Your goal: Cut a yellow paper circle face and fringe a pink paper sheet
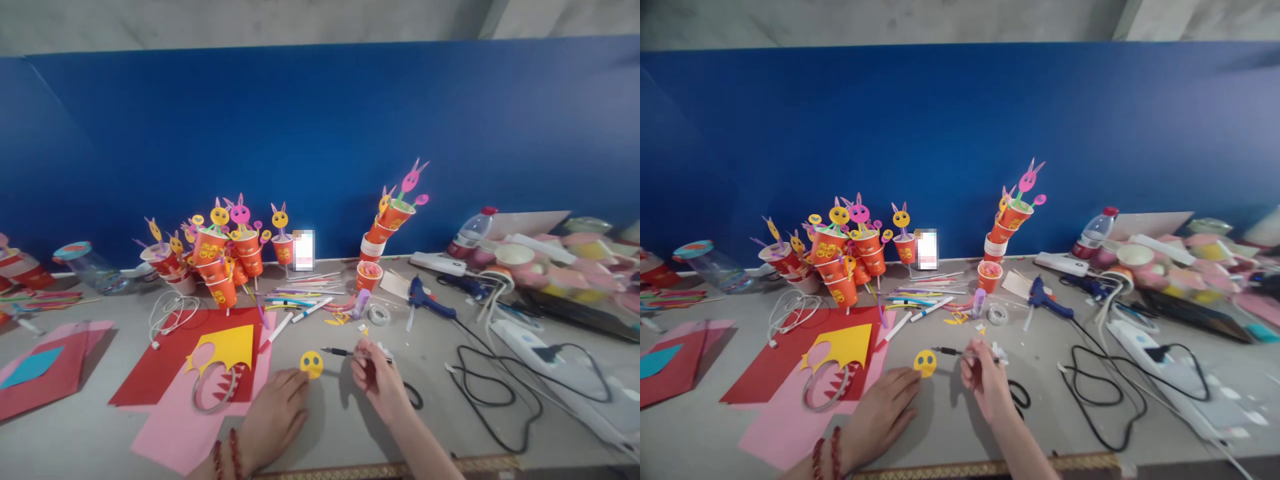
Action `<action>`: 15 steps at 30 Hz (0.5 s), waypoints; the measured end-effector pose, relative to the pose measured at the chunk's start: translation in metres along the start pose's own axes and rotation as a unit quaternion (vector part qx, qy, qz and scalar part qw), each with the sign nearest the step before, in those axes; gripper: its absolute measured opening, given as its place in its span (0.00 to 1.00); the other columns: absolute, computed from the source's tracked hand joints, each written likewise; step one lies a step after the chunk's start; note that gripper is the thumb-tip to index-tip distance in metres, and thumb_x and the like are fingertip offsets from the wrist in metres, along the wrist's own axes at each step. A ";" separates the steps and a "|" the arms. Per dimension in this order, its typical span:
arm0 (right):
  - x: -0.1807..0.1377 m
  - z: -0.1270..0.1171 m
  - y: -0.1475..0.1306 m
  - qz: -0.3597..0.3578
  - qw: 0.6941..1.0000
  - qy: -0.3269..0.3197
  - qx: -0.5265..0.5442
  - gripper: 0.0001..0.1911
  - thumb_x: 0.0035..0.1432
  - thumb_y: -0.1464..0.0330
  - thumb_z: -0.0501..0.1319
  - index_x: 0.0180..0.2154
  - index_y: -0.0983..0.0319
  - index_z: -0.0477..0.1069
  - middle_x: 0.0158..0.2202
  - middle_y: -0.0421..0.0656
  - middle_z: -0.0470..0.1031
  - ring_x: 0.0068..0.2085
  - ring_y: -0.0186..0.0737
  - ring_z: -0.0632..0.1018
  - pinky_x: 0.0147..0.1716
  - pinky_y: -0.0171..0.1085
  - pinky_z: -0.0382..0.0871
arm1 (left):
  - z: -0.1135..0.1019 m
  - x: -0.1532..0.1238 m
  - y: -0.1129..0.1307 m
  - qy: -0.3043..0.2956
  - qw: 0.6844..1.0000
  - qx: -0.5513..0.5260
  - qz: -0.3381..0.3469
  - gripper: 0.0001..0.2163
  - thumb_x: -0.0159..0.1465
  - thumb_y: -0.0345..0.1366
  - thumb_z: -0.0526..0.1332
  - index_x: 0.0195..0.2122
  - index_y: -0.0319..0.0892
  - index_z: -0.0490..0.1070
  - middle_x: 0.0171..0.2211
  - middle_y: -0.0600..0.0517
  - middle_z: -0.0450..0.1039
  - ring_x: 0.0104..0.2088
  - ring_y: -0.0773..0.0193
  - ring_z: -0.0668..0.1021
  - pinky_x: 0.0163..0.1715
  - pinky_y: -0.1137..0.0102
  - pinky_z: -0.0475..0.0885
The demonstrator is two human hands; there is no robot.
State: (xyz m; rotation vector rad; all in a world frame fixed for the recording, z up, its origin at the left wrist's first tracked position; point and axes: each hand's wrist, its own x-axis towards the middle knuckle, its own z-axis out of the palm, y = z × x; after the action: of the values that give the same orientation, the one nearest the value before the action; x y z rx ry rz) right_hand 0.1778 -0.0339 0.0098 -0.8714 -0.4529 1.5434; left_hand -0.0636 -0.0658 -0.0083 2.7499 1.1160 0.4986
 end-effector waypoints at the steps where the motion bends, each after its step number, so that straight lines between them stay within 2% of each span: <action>1: -0.001 0.000 0.002 0.000 0.999 -0.010 -0.032 0.19 0.51 0.52 0.70 0.28 0.61 0.70 0.20 0.34 0.66 0.18 0.29 0.66 0.15 0.28 0.60 | 0.001 0.000 0.001 0.000 1.000 0.001 -0.001 0.19 0.65 0.32 0.60 0.58 0.41 0.66 0.58 0.45 0.70 0.55 0.51 0.73 0.56 0.55 0.71; 4: -0.003 0.000 0.003 -0.009 0.990 -0.031 -0.134 0.25 0.54 0.46 0.65 0.35 0.62 0.73 0.24 0.40 0.73 0.25 0.36 0.73 0.20 0.31 0.68 | -0.001 0.005 0.001 0.025 0.999 -0.019 -0.006 0.17 0.67 0.33 0.59 0.57 0.43 0.66 0.58 0.44 0.69 0.56 0.52 0.73 0.55 0.56 0.72; 6: -0.001 -0.001 0.003 -0.023 0.981 -0.030 -0.190 0.23 0.51 0.48 0.68 0.34 0.62 0.73 0.26 0.41 0.75 0.26 0.36 0.73 0.21 0.32 0.68 | -0.006 0.011 -0.002 0.050 0.997 -0.051 -0.016 0.13 0.68 0.34 0.57 0.54 0.44 0.68 0.56 0.44 0.71 0.55 0.53 0.73 0.54 0.58 0.71; 8: 0.003 0.000 0.004 -0.052 0.973 -0.015 -0.226 0.20 0.47 0.53 0.72 0.29 0.61 0.70 0.21 0.36 0.70 0.21 0.32 0.68 0.19 0.30 0.65 | -0.013 0.020 -0.009 0.067 0.994 -0.080 -0.040 0.08 0.70 0.34 0.54 0.47 0.44 0.71 0.48 0.45 0.74 0.49 0.55 0.76 0.51 0.59 0.72; 10: 0.007 0.002 0.008 -0.069 0.971 -0.004 -0.231 0.19 0.46 0.56 0.73 0.27 0.60 0.66 0.16 0.30 0.62 0.17 0.29 0.61 0.15 0.28 0.60 | -0.020 0.030 -0.021 0.086 0.989 -0.089 -0.080 0.09 0.71 0.35 0.53 0.37 0.44 0.72 0.37 0.49 0.75 0.40 0.57 0.77 0.43 0.62 0.74; 11: 0.008 0.003 0.010 -0.067 0.972 -0.005 -0.227 0.19 0.47 0.56 0.72 0.26 0.59 0.65 0.15 0.29 0.59 0.16 0.28 0.59 0.14 0.28 0.58 | -0.022 0.034 -0.028 0.102 0.985 -0.089 -0.103 0.10 0.71 0.36 0.52 0.35 0.44 0.71 0.34 0.50 0.75 0.37 0.58 0.77 0.40 0.64 0.74; 13: 0.011 0.005 0.014 -0.047 0.973 -0.016 -0.225 0.18 0.49 0.55 0.69 0.27 0.58 0.64 0.13 0.28 0.58 0.15 0.28 0.58 0.13 0.28 0.56 | -0.027 0.041 -0.046 0.125 0.980 -0.082 -0.135 0.10 0.71 0.34 0.50 0.38 0.44 0.71 0.34 0.50 0.74 0.35 0.60 0.77 0.36 0.66 0.74; 15: 0.014 0.006 0.014 -0.047 0.969 -0.025 -0.242 0.17 0.51 0.54 0.67 0.28 0.59 0.65 0.13 0.30 0.61 0.14 0.29 0.60 0.13 0.28 0.55 | -0.030 0.049 -0.065 0.135 0.977 -0.070 -0.151 0.10 0.71 0.32 0.49 0.43 0.44 0.70 0.39 0.49 0.75 0.38 0.60 0.78 0.38 0.67 0.74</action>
State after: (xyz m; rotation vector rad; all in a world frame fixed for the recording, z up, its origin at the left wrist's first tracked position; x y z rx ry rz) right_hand 0.1651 -0.0214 -0.0002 -1.1660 -0.9197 1.3899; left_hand -0.0838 0.0152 0.0164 2.3831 1.4657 0.8872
